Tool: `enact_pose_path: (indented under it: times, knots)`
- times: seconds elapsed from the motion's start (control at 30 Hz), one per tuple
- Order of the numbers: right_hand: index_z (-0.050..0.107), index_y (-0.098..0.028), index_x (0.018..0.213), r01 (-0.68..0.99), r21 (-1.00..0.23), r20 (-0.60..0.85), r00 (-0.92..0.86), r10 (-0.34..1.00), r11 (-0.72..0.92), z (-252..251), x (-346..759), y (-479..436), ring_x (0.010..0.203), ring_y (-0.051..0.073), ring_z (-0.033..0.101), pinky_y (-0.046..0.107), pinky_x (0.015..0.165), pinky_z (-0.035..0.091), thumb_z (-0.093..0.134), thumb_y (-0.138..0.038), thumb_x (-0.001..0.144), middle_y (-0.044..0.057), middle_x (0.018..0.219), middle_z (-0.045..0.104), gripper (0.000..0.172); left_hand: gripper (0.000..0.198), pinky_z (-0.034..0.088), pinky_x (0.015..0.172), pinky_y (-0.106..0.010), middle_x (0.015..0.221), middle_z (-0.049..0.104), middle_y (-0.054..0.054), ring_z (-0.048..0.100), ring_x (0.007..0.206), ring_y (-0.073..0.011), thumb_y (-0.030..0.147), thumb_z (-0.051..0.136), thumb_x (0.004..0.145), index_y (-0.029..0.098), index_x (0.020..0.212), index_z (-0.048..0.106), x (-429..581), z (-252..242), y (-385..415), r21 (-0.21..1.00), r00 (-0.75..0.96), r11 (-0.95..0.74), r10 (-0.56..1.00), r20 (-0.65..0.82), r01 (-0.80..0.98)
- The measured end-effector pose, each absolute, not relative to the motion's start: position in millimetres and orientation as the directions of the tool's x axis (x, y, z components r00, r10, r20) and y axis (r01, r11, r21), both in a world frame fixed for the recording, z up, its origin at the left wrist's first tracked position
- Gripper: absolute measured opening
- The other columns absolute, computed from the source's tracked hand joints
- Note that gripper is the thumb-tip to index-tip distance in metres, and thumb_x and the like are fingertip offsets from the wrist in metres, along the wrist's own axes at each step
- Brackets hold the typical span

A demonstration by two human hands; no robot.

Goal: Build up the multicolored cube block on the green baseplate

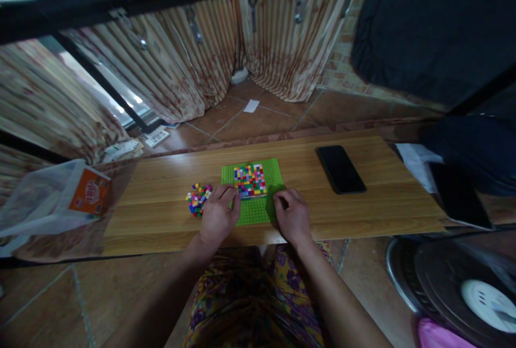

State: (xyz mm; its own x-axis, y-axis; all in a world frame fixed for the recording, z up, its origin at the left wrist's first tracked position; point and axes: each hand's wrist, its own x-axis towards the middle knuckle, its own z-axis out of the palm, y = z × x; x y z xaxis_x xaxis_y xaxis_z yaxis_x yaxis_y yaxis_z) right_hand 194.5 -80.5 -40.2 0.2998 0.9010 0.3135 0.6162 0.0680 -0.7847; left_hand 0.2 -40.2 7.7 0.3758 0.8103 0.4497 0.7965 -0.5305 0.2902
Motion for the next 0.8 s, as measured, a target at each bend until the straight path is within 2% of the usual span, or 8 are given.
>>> enact_pose_path:
  times: [0.1, 0.2, 0.4, 0.6, 0.73, 0.8]
  knots:
    - [0.068, -0.021, 0.081, 0.624, -0.779, 0.312, 0.298, 0.902, 0.063, -41.2, 195.2, -80.7, 0.082, 0.022, 0.063, 0.034, 0.075, 0.047, 0.053, -0.035, 0.091, 0.006, 0.085, 0.068, 0.023, 0.015, 0.049, 0.075, -0.033, 0.091, 0.068, -0.008, 0.061, 0.084, -0.0218, 0.014, 0.051, 0.092, 0.017, 0.084, 0.064, 0.7, 12.1, -42.1, 0.182, 0.427, -0.522, 0.816, 0.389, 0.833]
    - [0.068, -0.021, 0.082, 0.630, -0.774, 0.314, 0.296, 0.902, 0.063, -43.0, 196.1, -80.8, 0.082, 0.022, 0.063, 0.033, 0.076, 0.047, 0.053, -0.035, 0.091, 0.006, 0.086, 0.068, 0.023, 0.016, 0.049, 0.075, -0.034, 0.090, 0.069, -0.008, 0.061, 0.082, -0.0219, 0.014, 0.050, 0.093, 0.017, 0.085, 0.064, 0.7, 14.0, -44.2, 0.163, 0.434, -0.509, 0.832, 0.346, 0.845]
    - [0.068, -0.021, 0.082, 0.638, -0.767, 0.312, 0.289, 0.905, 0.061, -44.4, 196.5, -80.2, 0.083, 0.022, 0.063, 0.034, 0.076, 0.047, 0.052, -0.037, 0.091, 0.006, 0.086, 0.068, 0.024, 0.018, 0.051, 0.082, -0.035, 0.097, 0.072, -0.007, 0.064, 0.091, -0.0222, 0.013, 0.051, 0.092, 0.019, 0.100, 0.066, 1.2, 9.9, -50.0, 0.345, 0.310, -0.440, 0.875, 0.371, 0.829]
    - [0.068, -0.021, 0.082, 0.645, -0.760, 0.328, 0.278, 0.903, 0.078, -46.2, 198.0, -81.1, 0.081, 0.022, 0.063, 0.033, 0.074, 0.047, 0.053, -0.039, 0.091, 0.006, 0.085, 0.068, 0.025, 0.031, 0.054, 0.088, -0.037, 0.107, 0.071, -0.009, 0.065, 0.098, -0.0228, 0.014, 0.054, 0.089, 0.019, 0.118, 0.062, -7.3, 6.8, -66.4, 0.432, 0.229, -0.400, 0.890, 0.395, 0.809]
    - [0.069, -0.021, 0.082, 0.645, -0.761, 0.325, 0.284, 0.902, 0.071, -46.3, 198.2, -81.6, 0.081, 0.022, 0.063, 0.033, 0.075, 0.047, 0.053, -0.041, 0.091, 0.006, 0.085, 0.068, 0.027, 0.025, 0.054, 0.089, -0.036, 0.106, 0.071, -0.009, 0.066, 0.100, -0.0221, 0.015, 0.052, 0.090, 0.019, 0.111, 0.063, -35.9, -3.6, -77.1, 0.488, 0.114, -0.309, 0.914, 0.388, 0.816]
    - [0.069, -0.021, 0.083, 0.648, -0.758, 0.323, 0.286, 0.902, 0.066, -45.7, 197.8, -81.8, 0.082, 0.022, 0.063, 0.033, 0.075, 0.047, 0.053, -0.042, 0.091, 0.006, 0.086, 0.068, 0.028, 0.020, 0.054, 0.086, -0.035, 0.100, 0.071, -0.008, 0.067, 0.094, -0.0218, 0.019, 0.052, 0.090, 0.020, 0.105, 0.065, -57.2, -9.0, -79.2, 0.513, 0.029, -0.228, 0.930, 0.366, 0.827]
